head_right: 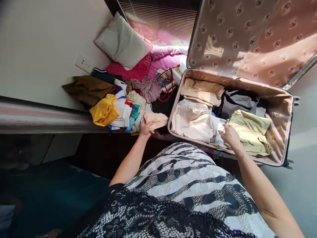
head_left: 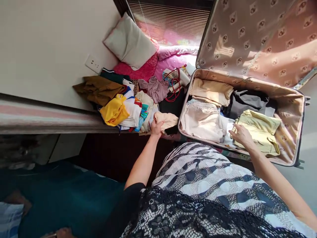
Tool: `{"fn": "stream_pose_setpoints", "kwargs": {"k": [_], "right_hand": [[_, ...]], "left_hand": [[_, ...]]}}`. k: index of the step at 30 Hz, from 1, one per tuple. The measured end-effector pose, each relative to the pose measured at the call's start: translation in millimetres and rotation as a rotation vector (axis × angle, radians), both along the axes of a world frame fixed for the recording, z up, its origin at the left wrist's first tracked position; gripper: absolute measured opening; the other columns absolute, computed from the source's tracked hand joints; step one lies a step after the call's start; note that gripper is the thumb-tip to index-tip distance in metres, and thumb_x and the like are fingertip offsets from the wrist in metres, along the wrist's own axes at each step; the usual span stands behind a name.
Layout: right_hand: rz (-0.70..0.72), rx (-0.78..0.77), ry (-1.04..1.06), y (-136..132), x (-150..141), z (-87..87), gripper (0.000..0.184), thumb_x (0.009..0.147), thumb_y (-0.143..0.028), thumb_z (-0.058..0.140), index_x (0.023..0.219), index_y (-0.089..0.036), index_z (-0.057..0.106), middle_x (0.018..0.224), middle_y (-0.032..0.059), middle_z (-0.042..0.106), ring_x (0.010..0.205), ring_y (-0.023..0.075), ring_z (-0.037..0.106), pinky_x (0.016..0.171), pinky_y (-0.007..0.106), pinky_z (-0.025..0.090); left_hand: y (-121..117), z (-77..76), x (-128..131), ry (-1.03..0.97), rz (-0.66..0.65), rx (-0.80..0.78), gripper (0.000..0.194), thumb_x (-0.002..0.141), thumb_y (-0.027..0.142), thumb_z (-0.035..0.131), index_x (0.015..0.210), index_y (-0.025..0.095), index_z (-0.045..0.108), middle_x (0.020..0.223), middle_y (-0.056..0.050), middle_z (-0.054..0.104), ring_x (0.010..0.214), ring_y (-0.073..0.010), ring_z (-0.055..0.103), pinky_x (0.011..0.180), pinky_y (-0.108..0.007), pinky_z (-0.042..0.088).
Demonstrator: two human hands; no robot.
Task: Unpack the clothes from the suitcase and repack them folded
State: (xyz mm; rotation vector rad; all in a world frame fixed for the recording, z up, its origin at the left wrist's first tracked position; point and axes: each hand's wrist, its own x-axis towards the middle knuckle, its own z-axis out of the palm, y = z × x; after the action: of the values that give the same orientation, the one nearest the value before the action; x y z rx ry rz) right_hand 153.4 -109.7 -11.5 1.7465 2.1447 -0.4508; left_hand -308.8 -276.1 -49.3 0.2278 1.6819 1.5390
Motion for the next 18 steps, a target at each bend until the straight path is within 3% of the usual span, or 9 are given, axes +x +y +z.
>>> {"fn": "stream_pose_setpoints", "kwargs": {"k": [2,4,7,9,12,15,18], "right_hand": [[-0.011,0.034,0.064,-1.5,3.5,-4.8,0.06,0.1,-0.042,0.058,0.147,-0.008,0.069,0.129,0.025,0.073,0.115,0.0375,0.073,0.101,0.047,0.057],[-0.003,0.056,0.128,-3.3,4.5,-7.4,0.059,0.099,-0.043,0.059,0.146,-0.008,0.07,0.128,0.0247,0.073,0.116,0.0383,0.073,0.103,0.05,0.058],[-0.009,0.04,0.254,-6.0,1.6,-4.2,0.061,0.096,-0.048,0.06,0.144,-0.01,0.07,0.127,0.0238,0.073,0.117,0.0382,0.073,0.107,0.053,0.058],[-0.061,-0.005,0.413,-7.9,-3.8,1.6,0.068,0.093,-0.057,0.064,0.145,-0.013,0.069,0.129,0.0225,0.074,0.115,0.0375,0.074,0.105,0.054,0.059],[-0.207,-0.168,0.778,-12.1,-21.0,8.3,0.092,0.084,-0.074,0.076,0.157,-0.021,0.059,0.143,0.02,0.07,0.125,0.0369,0.071,0.105,0.053,0.062],[-0.44,-0.461,1.108,-18.8,-50.3,5.4,0.108,0.078,-0.086,0.076,0.165,-0.028,0.048,0.148,0.0182,0.069,0.135,0.0335,0.068,0.11,0.052,0.059],[-0.553,-0.771,1.26,-28.4,-81.4,-2.8,0.101,0.079,-0.091,0.071,0.155,-0.026,0.056,0.134,0.016,0.076,0.12,0.0303,0.074,0.104,0.05,0.061]], "left_hand": [[-3.9,31.9,-2.6,-0.103,-0.106,0.174,0.069,0.06,0.036,0.091,0.124,0.021,0.072,0.123,-0.011,0.081,0.119,-0.0332,0.078,0.104,-0.046,0.064],[1.8,61.2,4.4,-0.157,-0.212,0.237,0.069,0.057,0.036,0.096,0.121,0.023,0.075,0.12,-0.008,0.083,0.115,-0.0331,0.079,0.103,-0.046,0.065],[24.2,88.0,31.5,-0.232,-0.346,0.279,0.069,0.054,0.036,0.101,0.116,0.022,0.076,0.111,-0.006,0.084,0.107,-0.0338,0.082,0.1,-0.047,0.066],[40.7,93.3,53.9,-0.307,-0.423,0.297,0.072,0.052,0.035,0.102,0.117,0.02,0.076,0.109,-0.007,0.084,0.108,-0.0355,0.082,0.102,-0.049,0.065],[58.0,88.7,82.4,-0.43,-0.576,0.272,0.078,0.051,0.033,0.103,0.121,0.018,0.075,0.108,-0.01,0.083,0.116,-0.0401,0.079,0.109,-0.054,0.061],[68.6,78.1,99.7,-0.519,-0.734,0.243,0.078,0.048,0.031,0.101,0.12,0.016,0.075,0.105,-0.011,0.082,0.12,-0.0438,0.077,0.112,-0.057,0.058],[83.2,69.0,106.3,-0.554,-0.914,0.205,0.071,0.045,0.031,0.097,0.111,0.016,0.075,0.096,-0.01,0.08,0.112,-0.0419,0.079,0.105,-0.053,0.061]]}}
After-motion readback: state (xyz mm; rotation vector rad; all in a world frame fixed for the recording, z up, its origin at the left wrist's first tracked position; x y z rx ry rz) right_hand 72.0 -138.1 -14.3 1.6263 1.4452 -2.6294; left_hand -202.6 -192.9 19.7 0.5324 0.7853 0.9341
